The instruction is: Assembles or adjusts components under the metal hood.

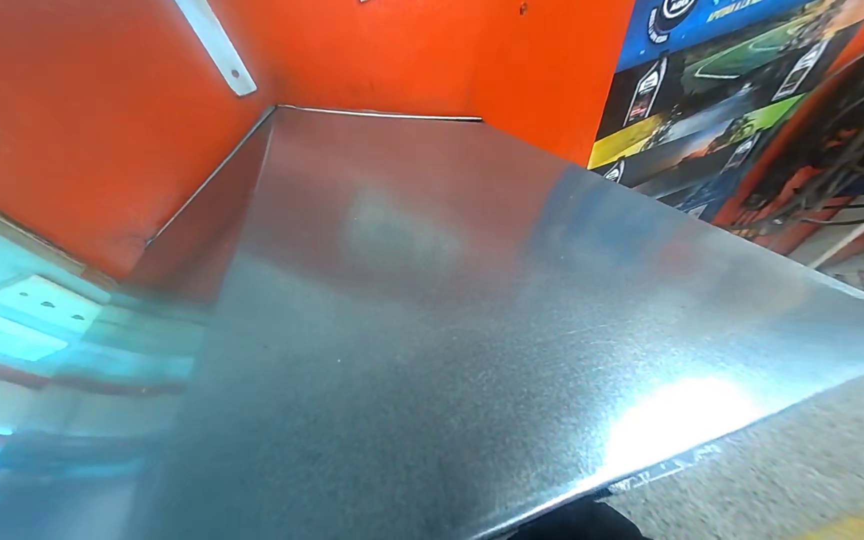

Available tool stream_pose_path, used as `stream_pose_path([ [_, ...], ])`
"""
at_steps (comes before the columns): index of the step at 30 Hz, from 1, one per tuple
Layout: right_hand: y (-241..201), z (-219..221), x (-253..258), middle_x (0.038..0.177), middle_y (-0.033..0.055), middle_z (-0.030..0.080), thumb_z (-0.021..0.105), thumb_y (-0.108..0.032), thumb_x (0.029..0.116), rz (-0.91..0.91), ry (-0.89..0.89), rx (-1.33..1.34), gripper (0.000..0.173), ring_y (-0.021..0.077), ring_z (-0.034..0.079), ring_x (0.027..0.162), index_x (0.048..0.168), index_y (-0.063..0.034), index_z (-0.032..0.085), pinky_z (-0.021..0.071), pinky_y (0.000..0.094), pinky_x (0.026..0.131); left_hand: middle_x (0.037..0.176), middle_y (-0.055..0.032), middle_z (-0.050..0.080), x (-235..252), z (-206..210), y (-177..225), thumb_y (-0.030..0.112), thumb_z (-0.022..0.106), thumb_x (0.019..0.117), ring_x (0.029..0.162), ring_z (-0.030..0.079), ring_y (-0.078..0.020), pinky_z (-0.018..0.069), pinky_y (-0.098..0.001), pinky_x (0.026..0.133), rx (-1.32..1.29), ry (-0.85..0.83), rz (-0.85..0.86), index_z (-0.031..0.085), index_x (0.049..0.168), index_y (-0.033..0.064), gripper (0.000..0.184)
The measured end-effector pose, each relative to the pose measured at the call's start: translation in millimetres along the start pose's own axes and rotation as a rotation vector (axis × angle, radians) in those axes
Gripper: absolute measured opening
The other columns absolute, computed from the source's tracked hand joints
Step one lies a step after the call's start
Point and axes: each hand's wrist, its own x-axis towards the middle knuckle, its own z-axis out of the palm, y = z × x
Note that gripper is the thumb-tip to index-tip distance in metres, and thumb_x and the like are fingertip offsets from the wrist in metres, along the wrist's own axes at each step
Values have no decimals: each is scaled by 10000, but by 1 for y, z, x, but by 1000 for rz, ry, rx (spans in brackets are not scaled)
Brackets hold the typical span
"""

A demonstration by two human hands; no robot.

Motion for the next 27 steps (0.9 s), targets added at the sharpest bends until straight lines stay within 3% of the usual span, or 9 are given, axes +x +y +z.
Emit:
stream_pose_path([
  [3, 14, 0, 10, 1199, 188, 629, 737, -47, 907, -34, 7, -13, 447, 136, 601, 1030, 1298, 75, 559, 496, 293, 924, 979, 62, 734, 1, 1, 1, 159, 948, 629, 926, 701, 24, 586, -199, 887, 12, -2, -14, 590, 1152, -51, 668],
  [6, 13, -2, 5, 1228, 207, 623, 610, -72, 1005, -57, -12, -24, 335, 141, 592, 1071, 1291, 96, 561, 473, 287, 961, 996, 3, 718, -1, 0, -9, 119, 920, 647, 919, 702, 1, 583, -209, 877, 23, 18, 14, 542, 1180, -121, 697],
  [8, 17, 0, 9, 1158, 183, 619, 492, -113, 1070, -13, -8, 21, 286, 138, 585, 1006, 1264, 86, 562, 478, 290, 908, 987, -1, 716, 3, 3, 1, 93, 915, 626, 922, 699, 7, 584, -201, 879, 30, 18, -27, 532, 1172, -140, 706],
  [11, 17, 4, 15, 1021, 115, 569, 500, -6, 1029, 15, -48, 104, 234, 63, 521, 824, 1238, 97, 522, 469, 216, 747, 982, -5, 719, 5, 1, -3, 190, 928, 642, 916, 699, 7, 585, -203, 872, 69, 4, 3, 543, 1158, -128, 718],
  [14, 13, -3, 7, 1113, 159, 601, 564, 76, 963, -20, -96, 75, 313, 69, 553, 915, 1270, 122, 524, 480, 210, 840, 938, -9, 735, 7, -3, -6, 251, 935, 646, 890, 718, -16, 606, -230, 845, 106, -38, 18, 584, 1119, -114, 692],
  [18, 21, -6, 18, 1207, 209, 631, 692, 3, 930, 18, -44, -42, 397, 149, 604, 1034, 1288, 110, 559, 489, 292, 942, 918, 52, 736, 11, 4, 12, 113, 929, 618, 874, 716, 5, 612, -213, 833, -4, -63, -38, 587, 1098, -57, 613],
  [21, 22, -4, 9, 1255, 221, 625, 729, -58, 920, -33, -26, -92, 449, 177, 600, 1099, 1306, 97, 561, 473, 313, 990, 920, 67, 740, 6, 4, 5, 150, 932, 647, 893, 713, 12, 605, -210, 847, -28, -66, -1, 630, 1087, -34, 565],
  [25, 12, -3, 9, 1149, 169, 613, 606, -68, 1012, 64, -26, 11, 327, 97, 555, 945, 1288, 99, 550, 468, 250, 878, 931, 50, 728, 6, 9, 12, 92, 932, 596, 900, 698, 23, 592, -205, 853, -23, -8, -56, 588, 1105, -92, 640],
  [27, 28, -4, 33, 1042, 127, 629, 625, -15, 980, 39, -77, 52, 264, 88, 576, 821, 1220, 83, 577, 502, 249, 754, 956, 60, 726, 4, 6, 6, 75, 925, 621, 911, 704, 18, 601, -211, 859, -16, -2, -56, 557, 1146, -68, 657],
])
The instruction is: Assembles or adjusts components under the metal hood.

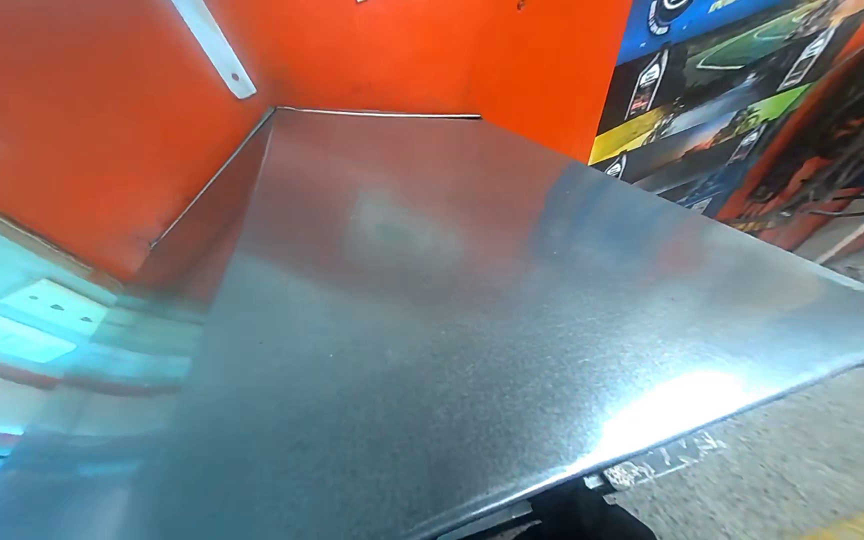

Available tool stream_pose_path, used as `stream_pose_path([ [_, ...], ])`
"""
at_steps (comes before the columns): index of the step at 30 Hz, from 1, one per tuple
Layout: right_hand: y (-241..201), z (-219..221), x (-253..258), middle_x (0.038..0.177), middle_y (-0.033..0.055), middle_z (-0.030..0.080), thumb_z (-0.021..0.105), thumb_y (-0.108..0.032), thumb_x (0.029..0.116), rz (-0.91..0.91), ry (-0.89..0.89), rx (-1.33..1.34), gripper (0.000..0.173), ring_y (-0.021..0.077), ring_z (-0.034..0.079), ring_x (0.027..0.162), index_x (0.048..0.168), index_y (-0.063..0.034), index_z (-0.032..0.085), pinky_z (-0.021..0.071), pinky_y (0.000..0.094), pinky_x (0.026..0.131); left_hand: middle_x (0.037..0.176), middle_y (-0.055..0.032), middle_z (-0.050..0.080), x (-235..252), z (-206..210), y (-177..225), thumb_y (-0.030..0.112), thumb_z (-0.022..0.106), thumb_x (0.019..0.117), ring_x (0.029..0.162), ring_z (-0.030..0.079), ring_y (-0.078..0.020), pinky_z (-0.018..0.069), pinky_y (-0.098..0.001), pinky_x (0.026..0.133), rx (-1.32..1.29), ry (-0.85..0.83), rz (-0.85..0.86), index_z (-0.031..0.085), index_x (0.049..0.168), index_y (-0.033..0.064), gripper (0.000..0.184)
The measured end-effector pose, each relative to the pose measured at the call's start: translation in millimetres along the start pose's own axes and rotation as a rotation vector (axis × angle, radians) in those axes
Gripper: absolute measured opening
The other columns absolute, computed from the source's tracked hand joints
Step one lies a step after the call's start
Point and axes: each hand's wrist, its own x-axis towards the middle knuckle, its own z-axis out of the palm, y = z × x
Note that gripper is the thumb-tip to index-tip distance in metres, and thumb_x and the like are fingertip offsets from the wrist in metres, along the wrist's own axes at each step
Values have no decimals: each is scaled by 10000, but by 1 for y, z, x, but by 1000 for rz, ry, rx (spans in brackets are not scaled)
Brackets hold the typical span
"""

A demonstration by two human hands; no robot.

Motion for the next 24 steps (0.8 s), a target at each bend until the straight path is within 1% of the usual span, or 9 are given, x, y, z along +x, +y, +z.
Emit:
stream_pose_path([
  [3, -11, 3, -14, 1038, 134, 586, 559, 21, 998, -34, -41, -62, 271, 79, 524, 808, 1251, 114, 534, 470, 229, 735, 1020, 67, 730, -1, -10, -12, 116, 936, 655, 959, 704, 2, 593, -235, 901, -14, -16, 52, 543, 1213, -40, 699],
  [7, -41, 4, -54, 1158, 208, 631, 570, -12, 1012, -72, -6, -63, 276, 132, 579, 970, 1244, 137, 569, 474, 272, 910, 1022, 34, 728, -4, -11, -12, 57, 908, 679, 968, 705, -22, 589, -252, 911, -41, 21, 68, 556, 1189, -75, 634],
  [10, -44, 4, -56, 1061, 159, 666, 611, 26, 967, -168, -19, -64, 221, 53, 593, 915, 1151, 148, 614, 485, 202, 882, 1011, 43, 712, -1, -9, -8, 21, 902, 642, 955, 691, -1, 577, -234, 911, -39, 54, 43, 542, 1184, -74, 658],
  [14, -66, 8, -79, 1139, 213, 663, 594, -2, 1001, -154, 34, -159, 238, 104, 604, 1000, 1180, 155, 614, 461, 222, 940, 1029, 52, 712, -1, -10, -13, 90, 905, 698, 968, 690, 4, 575, -224, 909, -38, 70, 93, 532, 1215, -64, 655],
  [18, -44, 10, -57, 1031, 162, 656, 569, -61, 1030, -246, 32, -55, 236, 70, 582, 893, 1163, 130, 608, 479, 221, 866, 1025, -44, 730, 17, -7, 6, 202, 959, 653, 977, 719, -92, 608, -303, 909, 37, 0, 126, 544, 1200, -122, 760],
  [21, -28, 9, -35, 1052, 108, 644, 529, -88, 1049, -184, 17, 57, 235, 63, 583, 914, 1201, 79, 593, 476, 237, 868, 1035, -31, 737, 17, -7, 12, 255, 945, 698, 1001, 713, -74, 595, -295, 936, 102, -55, 137, 565, 1192, -127, 730],
  [22, -31, 10, -37, 1041, 92, 632, 504, -99, 1064, -115, 30, 81, 238, 54, 571, 877, 1221, 62, 579, 479, 221, 824, 1030, -31, 737, 17, -7, 10, 241, 946, 694, 995, 716, -72, 596, -289, 934, 96, -52, 142, 572, 1184, -126, 718],
  [23, -35, 12, -40, 928, 38, 571, 471, -131, 1079, -48, 53, 91, 205, 26, 517, 744, 1181, 23, 559, 453, 186, 686, 1019, -30, 738, 18, -7, 8, 225, 951, 684, 979, 720, -76, 603, -290, 919, 63, -48, 147, 578, 1175, -114, 704],
  [24, -37, 12, -43, 913, 43, 537, 441, -157, 1095, 8, 47, 142, 229, 50, 496, 727, 1204, 22, 535, 447, 204, 670, 1004, -20, 735, 20, -6, 7, 198, 958, 662, 959, 720, -76, 609, -287, 900, 8, -46, 145, 583, 1166, -81, 687],
])
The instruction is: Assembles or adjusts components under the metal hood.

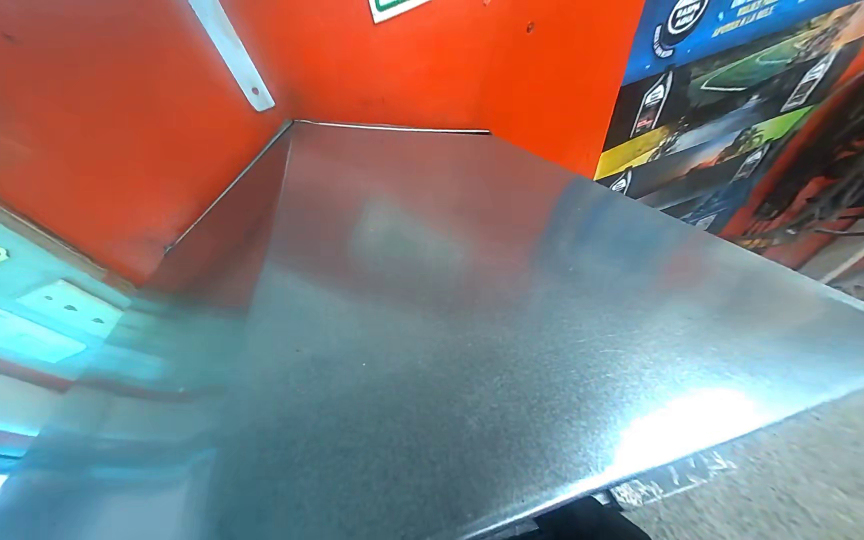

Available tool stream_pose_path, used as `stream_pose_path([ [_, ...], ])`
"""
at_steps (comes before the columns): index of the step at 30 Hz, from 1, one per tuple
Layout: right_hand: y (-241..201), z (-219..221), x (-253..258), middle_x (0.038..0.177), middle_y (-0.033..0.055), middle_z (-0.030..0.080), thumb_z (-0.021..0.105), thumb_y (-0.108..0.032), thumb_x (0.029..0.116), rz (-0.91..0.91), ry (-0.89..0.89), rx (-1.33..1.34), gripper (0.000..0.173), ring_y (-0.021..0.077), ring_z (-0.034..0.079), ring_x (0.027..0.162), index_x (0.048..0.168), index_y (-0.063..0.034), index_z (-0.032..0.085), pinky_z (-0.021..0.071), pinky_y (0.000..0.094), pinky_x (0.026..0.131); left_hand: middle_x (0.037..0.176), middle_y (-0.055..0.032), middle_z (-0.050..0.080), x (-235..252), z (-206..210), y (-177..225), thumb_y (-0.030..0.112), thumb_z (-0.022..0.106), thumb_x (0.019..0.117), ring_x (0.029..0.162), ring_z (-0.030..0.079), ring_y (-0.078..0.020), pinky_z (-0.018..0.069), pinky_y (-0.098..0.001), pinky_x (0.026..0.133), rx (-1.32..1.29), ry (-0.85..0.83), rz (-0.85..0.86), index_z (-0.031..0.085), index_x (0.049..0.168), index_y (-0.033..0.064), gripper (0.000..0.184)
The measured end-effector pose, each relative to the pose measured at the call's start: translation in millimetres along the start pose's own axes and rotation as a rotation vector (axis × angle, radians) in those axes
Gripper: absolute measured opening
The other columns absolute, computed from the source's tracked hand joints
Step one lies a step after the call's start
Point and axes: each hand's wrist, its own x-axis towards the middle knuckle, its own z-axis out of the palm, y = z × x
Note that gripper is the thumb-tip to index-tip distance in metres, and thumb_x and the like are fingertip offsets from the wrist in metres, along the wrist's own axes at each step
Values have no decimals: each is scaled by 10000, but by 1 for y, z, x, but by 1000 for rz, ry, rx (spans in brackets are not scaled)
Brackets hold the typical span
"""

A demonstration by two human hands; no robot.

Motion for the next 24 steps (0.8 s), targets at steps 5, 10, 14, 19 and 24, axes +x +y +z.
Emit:
stream_pose_path([
  [5, -4, -2, -5, 1101, 114, 619, 397, -141, 1101, 25, 22, 265, 273, 123, 599, 926, 1266, 23, 539, 502, 270, 790, 1037, 73, 727, 10, 7, 15, 187, 953, 673, 992, 703, -45, 599, -267, 902, -149, 17, -66, 585, 1198, 67, 652],
  [10, -7, -11, -34, 1206, 204, 606, 387, -127, 1103, -175, -45, 30, 346, 158, 584, 1038, 1287, 134, 520, 472, 278, 916, 979, 68, 736, 7, 11, 17, 129, 947, 662, 939, 716, -34, 607, -250, 876, -164, 45, -49, 608, 1142, 36, 594],
  [14, -1, -9, 0, 982, 44, 606, 483, -21, 1041, -110, -68, 122, 169, 31, 575, 822, 1176, 43, 562, 500, 199, 764, 991, -7, 750, -14, 2, -4, 66, 944, 632, 949, 727, -71, 608, -280, 903, -101, 18, -70, 645, 1102, -48, 569],
  [19, 55, -27, 42, 943, 69, 643, 515, -23, 984, -285, -271, 248, 182, 101, 636, 787, 1148, 48, 545, 551, 271, 686, 990, 6, 745, -35, -9, -36, 137, 937, 675, 920, 727, -51, 616, -273, 867, 6, 45, -57, 582, 1167, -57, 637],
  [24, -8, -13, -16, 898, 82, 552, 548, 143, 880, -159, -107, -69, 202, 32, 498, 747, 1081, 128, 544, 454, 176, 691, 988, 48, 740, -27, 2, -17, 64, 942, 621, 940, 719, -38, 604, -269, 885, -103, 94, -81, 582, 1171, -26, 663],
])
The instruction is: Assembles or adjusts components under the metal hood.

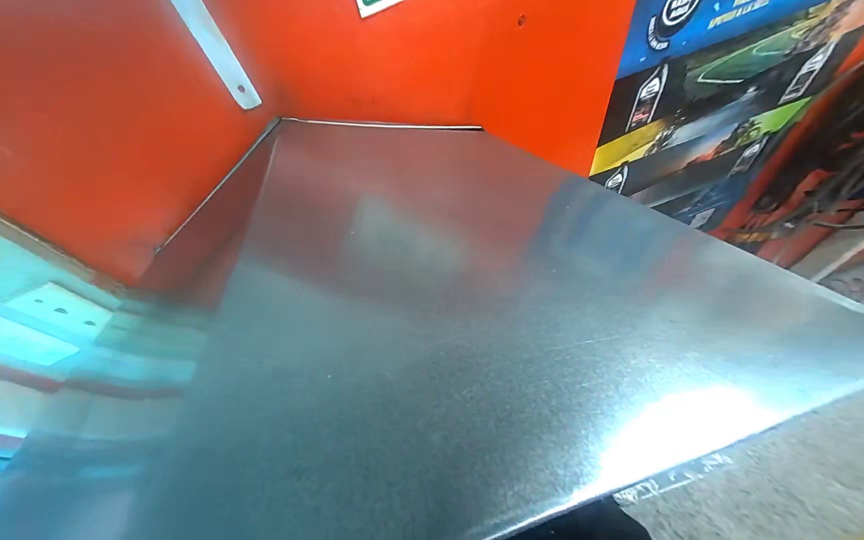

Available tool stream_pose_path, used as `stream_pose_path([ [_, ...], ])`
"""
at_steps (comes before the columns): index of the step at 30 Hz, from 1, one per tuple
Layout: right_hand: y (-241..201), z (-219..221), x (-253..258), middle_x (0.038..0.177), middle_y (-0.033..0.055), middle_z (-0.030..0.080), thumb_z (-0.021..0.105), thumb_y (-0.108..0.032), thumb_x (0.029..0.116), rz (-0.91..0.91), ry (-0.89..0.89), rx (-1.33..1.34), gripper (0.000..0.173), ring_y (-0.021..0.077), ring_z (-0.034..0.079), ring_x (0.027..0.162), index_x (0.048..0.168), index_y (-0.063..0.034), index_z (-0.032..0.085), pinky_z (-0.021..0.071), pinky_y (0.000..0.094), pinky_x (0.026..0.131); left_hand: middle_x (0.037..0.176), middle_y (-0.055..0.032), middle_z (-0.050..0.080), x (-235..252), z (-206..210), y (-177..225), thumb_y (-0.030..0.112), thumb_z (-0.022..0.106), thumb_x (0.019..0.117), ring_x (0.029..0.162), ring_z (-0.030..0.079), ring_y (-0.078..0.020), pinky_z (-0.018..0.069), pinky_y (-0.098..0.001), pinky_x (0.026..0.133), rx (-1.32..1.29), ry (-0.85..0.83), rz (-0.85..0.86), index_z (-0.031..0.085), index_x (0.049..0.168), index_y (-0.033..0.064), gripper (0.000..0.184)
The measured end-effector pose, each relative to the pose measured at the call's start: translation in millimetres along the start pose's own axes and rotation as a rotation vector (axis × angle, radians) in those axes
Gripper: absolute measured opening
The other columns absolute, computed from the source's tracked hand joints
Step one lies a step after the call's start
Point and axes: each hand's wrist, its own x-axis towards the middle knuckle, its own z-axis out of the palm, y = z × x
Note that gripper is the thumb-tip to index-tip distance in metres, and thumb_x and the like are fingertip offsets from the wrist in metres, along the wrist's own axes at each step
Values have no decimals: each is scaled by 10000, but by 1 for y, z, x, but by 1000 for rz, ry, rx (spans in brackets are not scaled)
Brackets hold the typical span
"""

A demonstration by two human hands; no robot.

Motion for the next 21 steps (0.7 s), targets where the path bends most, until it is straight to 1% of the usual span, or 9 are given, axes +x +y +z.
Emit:
stream_pose_path([
  [4, -8, -1, -2, 1131, 208, 585, 543, 157, 891, 17, -81, -103, 364, 118, 548, 922, 1252, 160, 502, 484, 239, 831, 1024, 100, 737, 1, 1, 6, 101, 933, 668, 972, 712, -18, 598, -261, 908, 27, -30, 10, 588, 1196, 32, 634],
  [6, -11, -2, -2, 1186, 252, 598, 552, 141, 899, -4, -104, -184, 389, 156, 559, 963, 1283, 172, 501, 475, 271, 879, 1024, 113, 737, 4, 2, 8, 100, 938, 656, 971, 708, -4, 599, -247, 901, 42, -39, 19, 606, 1185, 38, 628],
  [8, -7, -2, 2, 1103, 229, 612, 559, 123, 924, -17, -101, -205, 311, 140, 544, 875, 1231, 170, 533, 474, 271, 832, 1004, 48, 740, 8, 3, 10, 92, 939, 636, 955, 720, -35, 604, -258, 888, 66, -51, 38, 588, 1168, -33, 650],
  [9, 0, -3, 6, 1073, 211, 622, 555, 101, 943, -48, -99, -198, 274, 117, 538, 846, 1209, 169, 550, 473, 253, 816, 990, -21, 742, 14, 4, 13, 88, 950, 623, 945, 731, -88, 615, -290, 881, 62, -65, 47, 579, 1158, -82, 674],
  [10, 6, -4, 10, 1098, 229, 632, 540, 95, 953, -92, -106, -185, 276, 124, 551, 875, 1215, 181, 551, 470, 259, 843, 987, -56, 740, 17, 4, 15, 96, 955, 617, 944, 734, -113, 618, -303, 879, 76, -77, 52, 573, 1153, -103, 688],
  [12, 19, -5, 17, 1163, 242, 638, 514, 93, 945, -193, -127, -199, 305, 130, 583, 964, 1234, 187, 550, 468, 243, 887, 986, -71, 741, 19, 5, 17, 97, 961, 598, 945, 737, -127, 621, -305, 875, 95, -74, 44, 573, 1144, -112, 702],
  [13, 16, -4, 16, 1233, 288, 609, 479, 119, 966, -186, -152, -204, 318, 182, 571, 1042, 1268, 208, 528, 450, 267, 945, 976, -73, 741, 19, 5, 17, 95, 959, 592, 937, 738, -124, 619, -302, 870, 101, -70, 41, 575, 1134, -118, 698],
  [17, 39, -2, 30, 1163, 238, 651, 511, 123, 892, -286, -132, -151, 324, 159, 592, 1017, 1199, 177, 597, 470, 272, 907, 970, -48, 739, 21, 5, 18, 112, 971, 594, 943, 733, -117, 621, -310, 871, 72, -69, 45, 580, 1137, -85, 698],
  [21, 12, 10, 15, 1211, 260, 629, 500, 105, 969, -73, -47, -189, 294, 175, 574, 1045, 1246, 171, 574, 448, 283, 957, 993, -71, 737, 19, -4, 14, 112, 959, 604, 945, 733, -117, 619, -306, 883, 141, -73, 46, 563, 1150, -113, 711],
])
